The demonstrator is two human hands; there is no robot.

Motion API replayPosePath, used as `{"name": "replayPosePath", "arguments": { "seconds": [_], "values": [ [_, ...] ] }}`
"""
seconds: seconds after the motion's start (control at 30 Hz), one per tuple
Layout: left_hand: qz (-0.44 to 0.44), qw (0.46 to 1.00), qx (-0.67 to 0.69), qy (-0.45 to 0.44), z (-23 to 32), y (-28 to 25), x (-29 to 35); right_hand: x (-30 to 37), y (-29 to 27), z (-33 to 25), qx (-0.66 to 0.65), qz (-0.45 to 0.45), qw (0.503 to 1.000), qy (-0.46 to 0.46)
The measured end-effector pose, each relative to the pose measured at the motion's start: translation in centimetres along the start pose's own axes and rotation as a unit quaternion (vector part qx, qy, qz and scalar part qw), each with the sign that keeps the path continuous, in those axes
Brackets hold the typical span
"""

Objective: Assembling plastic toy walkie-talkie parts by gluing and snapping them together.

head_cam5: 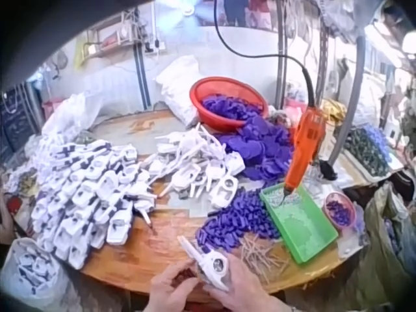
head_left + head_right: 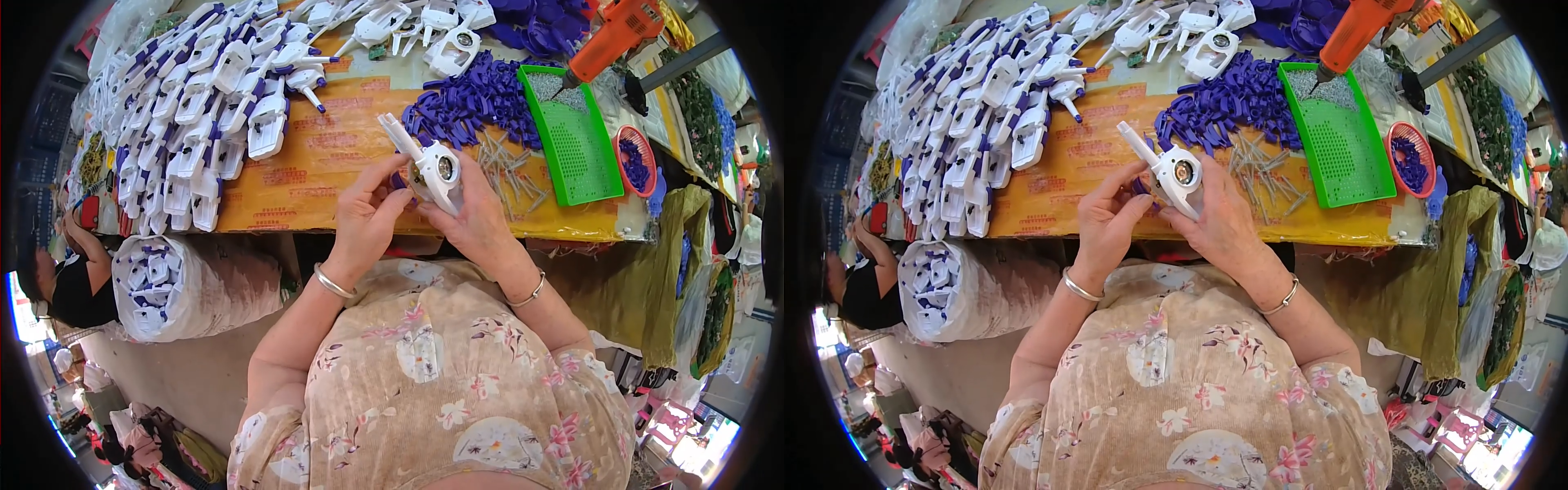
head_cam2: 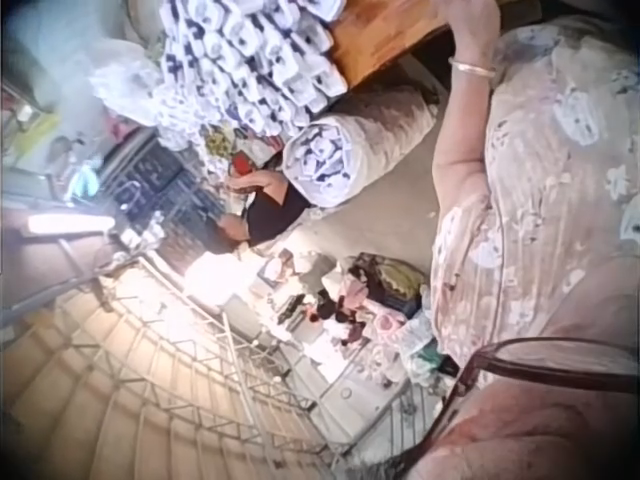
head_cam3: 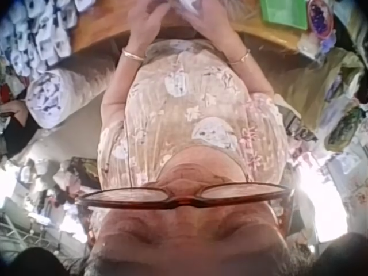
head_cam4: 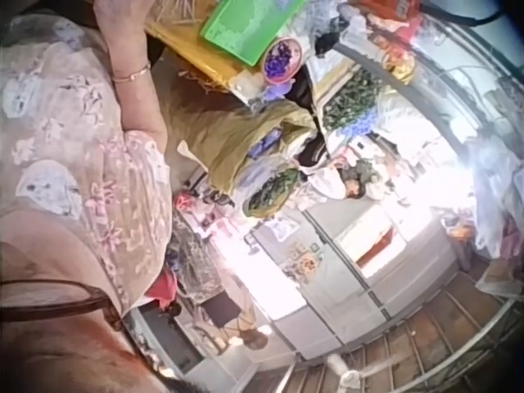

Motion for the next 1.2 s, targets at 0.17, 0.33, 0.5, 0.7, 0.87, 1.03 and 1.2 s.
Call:
{"name": "replayPosePath", "arguments": {
  "seconds": [0.17, 0.33, 0.5, 0.7, 0.87, 1.03, 1.2],
  "values": [
    [0.049, 0.992, 0.113, 0.004, -0.2, 0.0, -0.1, -0.1, -0.3, -0.1, -0.011, -0.020, 1.000, 0.012],
    [0.065, 0.992, 0.112, 0.003, -0.2, 0.2, 0.1, 0.1, 0.0, 0.1, -0.012, -0.003, 1.000, 0.019],
    [0.075, 0.992, 0.096, 0.012, 0.0, 0.6, 0.2, 0.0, 0.1, 0.2, 0.004, -0.014, 1.000, 0.020],
    [0.088, 0.987, 0.135, -0.025, -0.4, 1.1, 0.4, 0.0, 0.2, 0.1, 0.005, -0.008, 1.000, 0.026],
    [0.091, 0.991, 0.094, -0.007, -0.8, 1.1, 0.2, 0.0, 0.2, 0.1, 0.001, -0.009, 1.000, 0.016],
    [0.090, 0.991, 0.099, -0.007, -1.0, 1.4, 0.0, -0.1, 0.2, 0.2, 0.000, 0.002, 1.000, 0.006],
    [0.086, 0.991, 0.102, -0.010, -0.8, 1.6, 0.0, -0.1, 0.1, 0.2, -0.005, 0.002, 1.000, 0.010]
  ]
}}
Point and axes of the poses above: each hand's wrist, its own x-axis away from the middle knuckle, its own y-axis out of the palm, z = x × y, the point moved 3 cm from there along -x, towards the middle knuckle, and after that the axes turned 3 degrees about z, right-handed, at the moved point
